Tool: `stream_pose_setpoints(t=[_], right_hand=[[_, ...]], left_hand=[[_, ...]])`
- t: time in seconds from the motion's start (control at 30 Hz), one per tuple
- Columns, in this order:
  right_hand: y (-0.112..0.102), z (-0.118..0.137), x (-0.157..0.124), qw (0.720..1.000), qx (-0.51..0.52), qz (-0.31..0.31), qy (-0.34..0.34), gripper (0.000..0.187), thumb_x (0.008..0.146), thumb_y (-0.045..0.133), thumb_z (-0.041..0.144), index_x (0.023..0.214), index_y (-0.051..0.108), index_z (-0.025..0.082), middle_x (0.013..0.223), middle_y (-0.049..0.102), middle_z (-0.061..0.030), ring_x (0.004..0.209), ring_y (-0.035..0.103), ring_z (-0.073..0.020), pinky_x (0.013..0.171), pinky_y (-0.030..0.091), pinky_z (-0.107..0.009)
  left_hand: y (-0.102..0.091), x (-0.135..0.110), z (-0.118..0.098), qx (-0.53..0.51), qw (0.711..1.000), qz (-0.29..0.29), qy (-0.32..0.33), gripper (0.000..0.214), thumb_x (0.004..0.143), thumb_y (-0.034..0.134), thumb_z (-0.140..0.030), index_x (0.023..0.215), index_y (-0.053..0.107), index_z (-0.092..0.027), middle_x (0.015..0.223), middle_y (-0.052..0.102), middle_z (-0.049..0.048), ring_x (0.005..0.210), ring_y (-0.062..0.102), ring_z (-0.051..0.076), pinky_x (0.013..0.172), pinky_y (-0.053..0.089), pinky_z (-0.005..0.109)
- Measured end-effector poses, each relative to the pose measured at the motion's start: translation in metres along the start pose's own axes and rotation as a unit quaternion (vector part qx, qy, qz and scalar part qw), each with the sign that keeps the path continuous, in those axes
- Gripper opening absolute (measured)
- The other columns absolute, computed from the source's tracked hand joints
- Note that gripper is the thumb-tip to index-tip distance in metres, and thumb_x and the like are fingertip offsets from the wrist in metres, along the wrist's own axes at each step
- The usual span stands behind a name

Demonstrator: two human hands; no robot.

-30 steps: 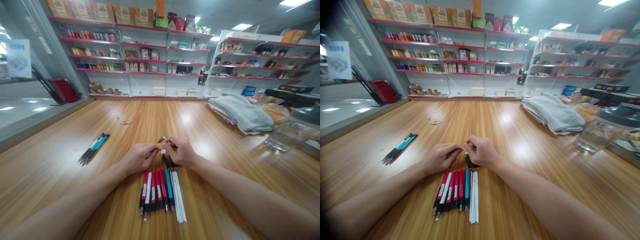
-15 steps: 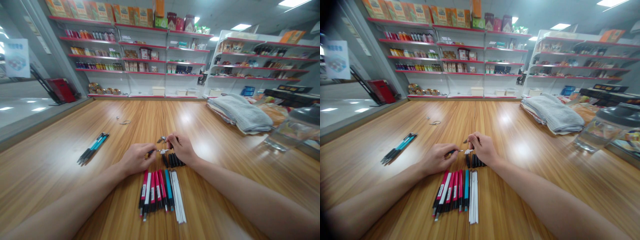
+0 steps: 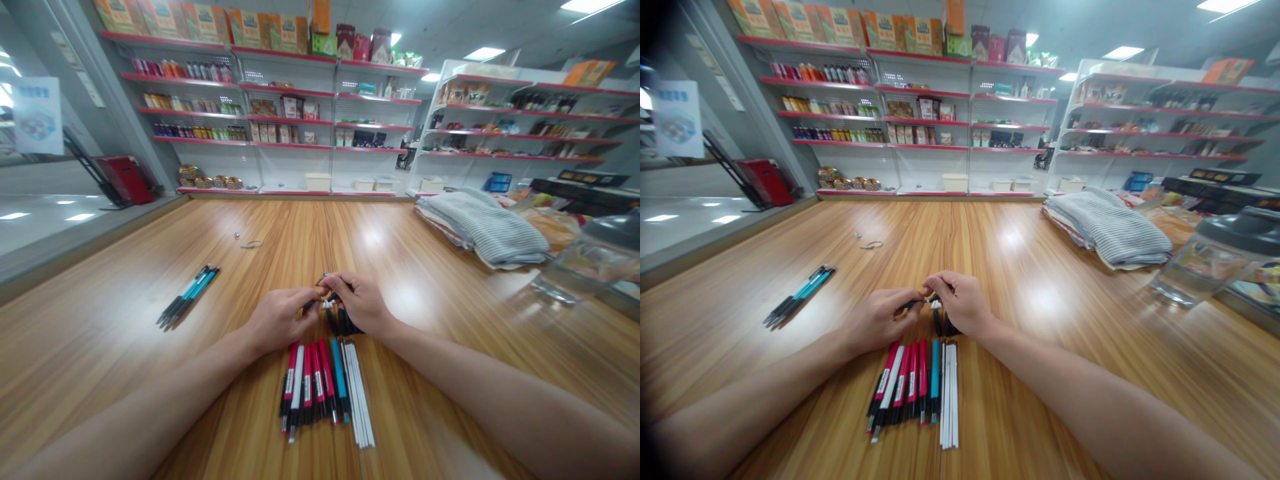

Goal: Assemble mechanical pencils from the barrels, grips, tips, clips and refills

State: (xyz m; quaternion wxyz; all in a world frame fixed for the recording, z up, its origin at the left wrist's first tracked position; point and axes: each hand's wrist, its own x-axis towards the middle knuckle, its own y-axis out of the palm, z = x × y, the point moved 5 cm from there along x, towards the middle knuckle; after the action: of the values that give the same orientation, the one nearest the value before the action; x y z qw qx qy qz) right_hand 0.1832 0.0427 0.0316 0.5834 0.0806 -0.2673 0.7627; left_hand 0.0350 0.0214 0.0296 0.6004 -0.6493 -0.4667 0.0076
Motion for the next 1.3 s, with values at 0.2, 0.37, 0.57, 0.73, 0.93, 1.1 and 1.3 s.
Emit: stream_pose_setpoints(t=[0.2,0.37,0.57,0.73,0.93,1.1,1.3], right_hand=[[0.0,0.025,-0.005,0.98,-0.105,-0.029,-0.166,0.024,0.097,0.042,0.025,0.105,0.064,0.017,0.099,0.066,-0.0075,0.094,0.061,-0.016,0.085,0.05,-0.031],[0.0,0.031,-0.007,0.96,-0.158,-0.044,-0.227,0.025,0.097,0.04,0.02,0.109,0.061,0.016,0.099,0.057,-0.0094,0.095,0.056,-0.0173,0.082,0.051,-0.033],[-0.004,0.034,-0.007,0.951,-0.175,-0.071,-0.245,0.023,0.095,0.044,0.018,0.108,0.062,0.016,0.094,0.053,-0.008,0.089,0.054,-0.0161,0.077,0.051,-0.031],[-0.002,0.033,-0.009,0.949,-0.177,-0.066,-0.252,0.019,0.093,0.051,0.021,0.109,0.062,0.018,0.094,0.054,-0.0068,0.089,0.055,-0.0157,0.077,0.051,-0.03],[-0.003,0.031,-0.01,0.954,-0.163,-0.062,-0.245,0.021,0.087,0.061,0.024,0.108,0.06,0.018,0.094,0.054,-0.0062,0.08,0.055,-0.0142,0.074,0.053,-0.03],[-0.011,0.031,-0.012,0.948,-0.157,-0.038,-0.275,0.025,0.087,0.052,0.013,0.111,0.057,0.016,0.101,0.057,-0.0094,0.096,0.057,-0.0188,0.084,0.052,-0.035],[-0.014,0.024,-0.009,0.95,-0.158,-0.035,-0.266,0.021,0.088,0.052,0.011,0.106,0.058,0.017,0.096,0.062,-0.007,0.089,0.06,-0.016,0.078,0.054,-0.031]], left_hand=[[-0.003,0.001,-0.004,-0.025,0.998,-0.049,-0.002,0.013,0.092,0.049,-0.022,0.099,0.059,-0.016,0.082,0.065,0.0021,0.064,0.057,0.01,0.06,0.041,0.021],[0.0,0.0,-0.003,-0.023,0.999,-0.038,-0.011,0.015,0.093,0.05,-0.024,0.1,0.059,-0.016,0.081,0.063,0.0016,0.067,0.057,0.011,0.062,0.041,0.022],[0.001,0.001,-0.003,-0.039,0.999,-0.034,-0.01,0.017,0.094,0.05,-0.026,0.104,0.059,-0.016,0.085,0.064,0.0028,0.072,0.059,0.012,0.066,0.043,0.023],[0.001,0.001,-0.005,-0.023,0.998,-0.055,-0.007,0.014,0.093,0.051,-0.027,0.095,0.058,-0.015,0.076,0.062,0.0011,0.065,0.057,0.011,0.061,0.042,0.022],[-0.001,0.001,-0.005,-0.021,0.998,-0.056,-0.011,0.014,0.093,0.051,-0.025,0.101,0.058,-0.016,0.083,0.065,0.0018,0.069,0.06,0.011,0.065,0.044,0.021],[-0.003,0.0,0.004,-0.019,0.997,-0.066,-0.022,0.016,0.093,0.051,-0.025,0.104,0.058,-0.017,0.089,0.068,0.0031,0.077,0.064,0.013,0.071,0.047,0.022],[-0.003,-0.001,0.01,-0.001,0.997,-0.066,-0.032,0.019,0.092,0.054,-0.029,0.107,0.059,-0.018,0.093,0.07,0.0031,0.079,0.066,0.014,0.073,0.05,0.024]])
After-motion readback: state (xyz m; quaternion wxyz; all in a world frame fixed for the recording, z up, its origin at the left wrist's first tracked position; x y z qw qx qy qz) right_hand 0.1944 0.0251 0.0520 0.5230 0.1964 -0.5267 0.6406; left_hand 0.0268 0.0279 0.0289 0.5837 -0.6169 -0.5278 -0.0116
